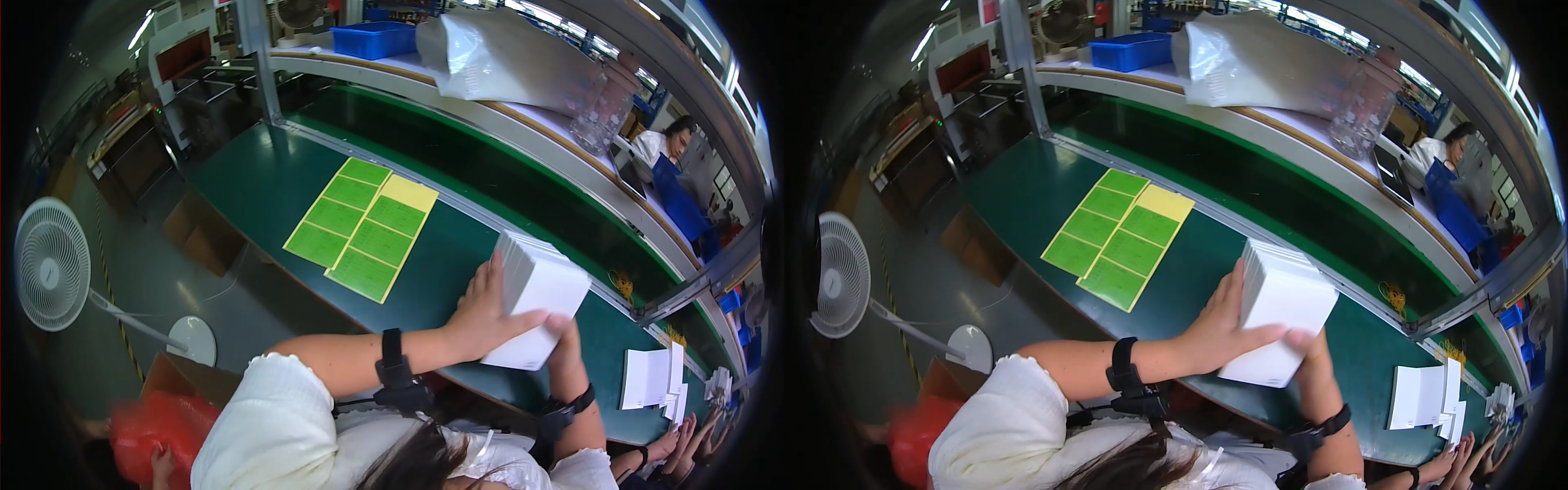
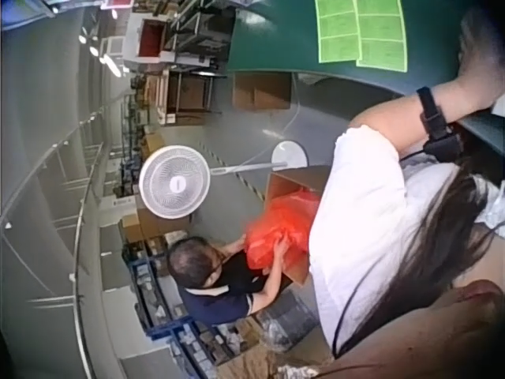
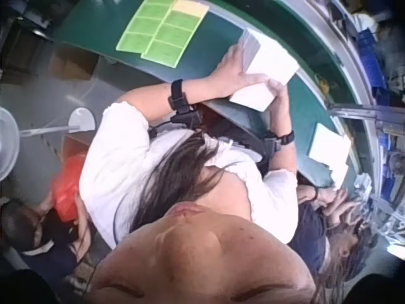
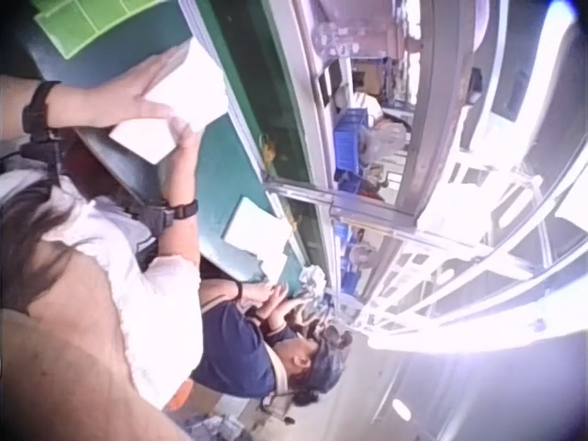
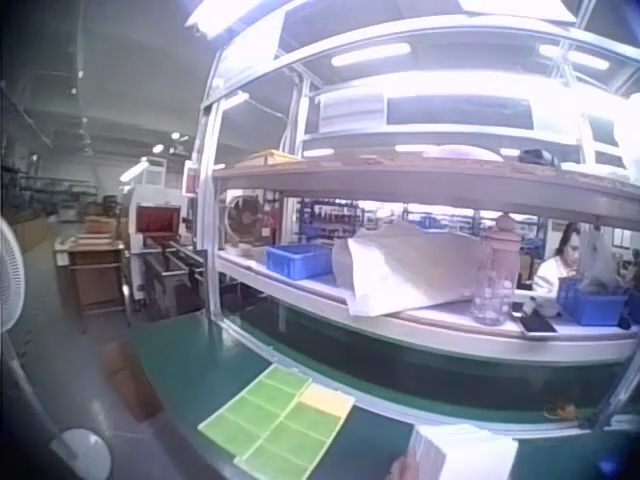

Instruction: Gathering small white boxes from a conveyor belt and securing them into stacks using rubber bands.

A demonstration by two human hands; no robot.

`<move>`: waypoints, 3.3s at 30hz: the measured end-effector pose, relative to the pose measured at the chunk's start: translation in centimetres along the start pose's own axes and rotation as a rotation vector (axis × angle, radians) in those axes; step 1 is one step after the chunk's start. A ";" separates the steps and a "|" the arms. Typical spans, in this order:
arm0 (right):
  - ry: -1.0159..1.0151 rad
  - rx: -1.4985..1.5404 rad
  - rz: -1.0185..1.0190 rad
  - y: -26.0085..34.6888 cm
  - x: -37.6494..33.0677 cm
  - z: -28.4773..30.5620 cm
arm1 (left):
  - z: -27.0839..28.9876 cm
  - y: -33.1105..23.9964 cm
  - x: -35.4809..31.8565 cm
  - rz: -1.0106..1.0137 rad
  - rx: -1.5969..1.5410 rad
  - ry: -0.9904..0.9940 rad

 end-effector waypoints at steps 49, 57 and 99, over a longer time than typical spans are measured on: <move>0.771 0.371 -1.003 -5.8 -5.9 -8.6 | 7.9 3.0 -11.0 0.467 -0.741 0.561; 0.650 0.224 -1.006 -5.7 -7.3 -6.4 | 15.4 -0.1 -12.8 0.202 -0.729 -0.035; 0.796 0.235 -0.892 -1.7 -10.0 -9.7 | 8.0 -0.7 -13.3 -0.119 -0.268 0.164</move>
Point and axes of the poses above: each hand's wrist, its own x-axis towards the middle knuckle, its own z-axis out of the back of the hand, y = z × x, the point moved 4 cm from there along x, towards the middle knuckle, and after that the axes turned 12 degrees about -x, right-handed, at the moved point
